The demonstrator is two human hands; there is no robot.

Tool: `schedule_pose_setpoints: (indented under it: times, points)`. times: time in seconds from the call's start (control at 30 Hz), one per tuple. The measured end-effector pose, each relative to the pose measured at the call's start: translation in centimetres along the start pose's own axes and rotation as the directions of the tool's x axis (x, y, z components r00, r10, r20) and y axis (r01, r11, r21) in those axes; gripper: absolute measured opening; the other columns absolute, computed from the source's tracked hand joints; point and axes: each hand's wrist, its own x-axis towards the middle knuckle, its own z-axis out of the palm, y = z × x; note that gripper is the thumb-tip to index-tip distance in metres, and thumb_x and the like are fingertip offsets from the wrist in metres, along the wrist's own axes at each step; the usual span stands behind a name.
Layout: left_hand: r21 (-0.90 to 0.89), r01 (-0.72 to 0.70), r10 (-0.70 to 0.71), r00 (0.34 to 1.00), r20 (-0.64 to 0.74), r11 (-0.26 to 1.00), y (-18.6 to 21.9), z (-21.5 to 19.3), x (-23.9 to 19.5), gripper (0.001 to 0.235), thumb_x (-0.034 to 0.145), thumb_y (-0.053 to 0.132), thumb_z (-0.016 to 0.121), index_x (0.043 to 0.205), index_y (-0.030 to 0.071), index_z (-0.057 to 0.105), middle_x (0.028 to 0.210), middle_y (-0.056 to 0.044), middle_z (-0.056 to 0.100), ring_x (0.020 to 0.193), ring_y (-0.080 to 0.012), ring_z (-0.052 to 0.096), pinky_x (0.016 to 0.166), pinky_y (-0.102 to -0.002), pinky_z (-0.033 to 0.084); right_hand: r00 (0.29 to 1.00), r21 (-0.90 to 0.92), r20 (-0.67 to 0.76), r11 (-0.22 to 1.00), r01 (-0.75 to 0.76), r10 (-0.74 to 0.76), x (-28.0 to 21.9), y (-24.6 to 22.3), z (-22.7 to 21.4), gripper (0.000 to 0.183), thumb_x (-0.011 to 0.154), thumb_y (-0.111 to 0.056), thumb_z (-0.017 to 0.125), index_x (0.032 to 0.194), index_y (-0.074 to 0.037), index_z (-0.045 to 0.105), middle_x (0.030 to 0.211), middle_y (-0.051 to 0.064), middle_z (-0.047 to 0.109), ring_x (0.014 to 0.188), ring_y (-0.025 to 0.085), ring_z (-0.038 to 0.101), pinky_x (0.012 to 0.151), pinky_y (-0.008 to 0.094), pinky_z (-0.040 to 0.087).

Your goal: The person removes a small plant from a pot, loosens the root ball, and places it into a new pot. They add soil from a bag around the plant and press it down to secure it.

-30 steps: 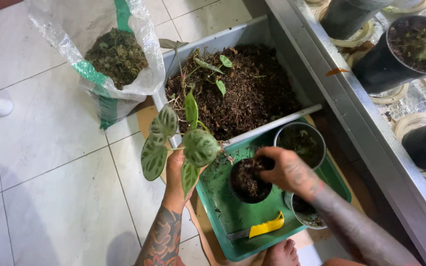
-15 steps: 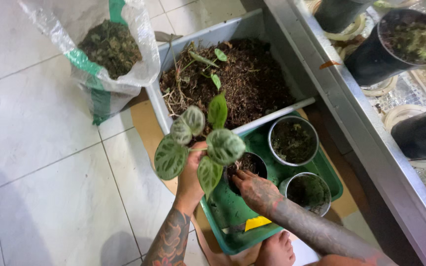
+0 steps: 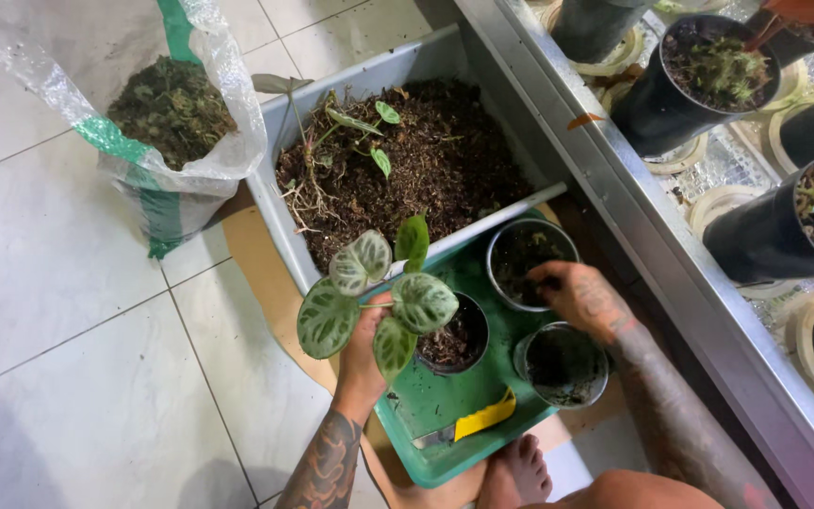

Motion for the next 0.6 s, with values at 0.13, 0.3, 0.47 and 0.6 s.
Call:
schedule_pose_setpoints:
  times: [0.13,0.3,0.47,0.6]
  points:
    - [-0.116,0.056,-0.05,0.997,0.061,0.992,-2.5,0.9,-0.2,0.051,0.086,0.0,0.073,0.134,0.005,0.059,0.118,-0.005,0.07,0.11,-0.014,0.065,0.098,-0.027,0.05,0.951,-0.138,-0.195,0.967,0.214,-0.238,4.1,3.9,1.7,0.066,0.074,-0.018,0.084,0.135,-0.006,0.061,0.127,0.027,0.065,0.114,0.041,0.065,0.097,0.046,0.052]
    - [-0.172,0.119,-0.11,0.992,0.061,0.978,-5.3,1.4,-1.6,0.068,0.072,-0.006,0.078,0.135,0.006,0.053,0.125,-0.004,0.063,0.115,-0.0132,0.06,0.099,-0.028,0.05,0.993,-0.277,0.103,0.96,-0.03,0.061,7.0,2.9,5.5,0.076,0.084,-0.015,0.074,0.153,-0.015,0.045,0.128,0.026,0.065,0.118,0.038,0.066,0.102,0.045,0.052]
    - [-0.09,-0.019,0.02,1.0,0.007,0.996,-6.1,1.4,-1.4,0.059,0.081,-0.004,0.078,0.136,0.003,0.056,0.128,-0.008,0.065,0.116,-0.0167,0.063,0.102,-0.029,0.05,0.995,-0.296,0.098,0.953,0.059,-0.031,7.1,2.8,4.9,0.058,0.086,-0.012,0.068,0.142,-0.01,0.055,0.128,0.023,0.067,0.121,0.037,0.064,0.103,0.045,0.052]
    - [-0.279,0.233,-0.239,0.971,0.013,0.931,-6.1,1.5,-1.0,0.042,0.094,0.001,0.073,0.133,-0.001,0.061,0.122,-0.012,0.072,0.111,-0.019,0.068,0.1,-0.03,0.053,0.984,-0.28,0.071,0.944,0.178,-0.164,6.7,3.2,5.0,0.062,0.082,-0.009,0.067,0.143,-0.011,0.054,0.129,0.021,0.066,0.122,0.035,0.063,0.103,0.044,0.05]
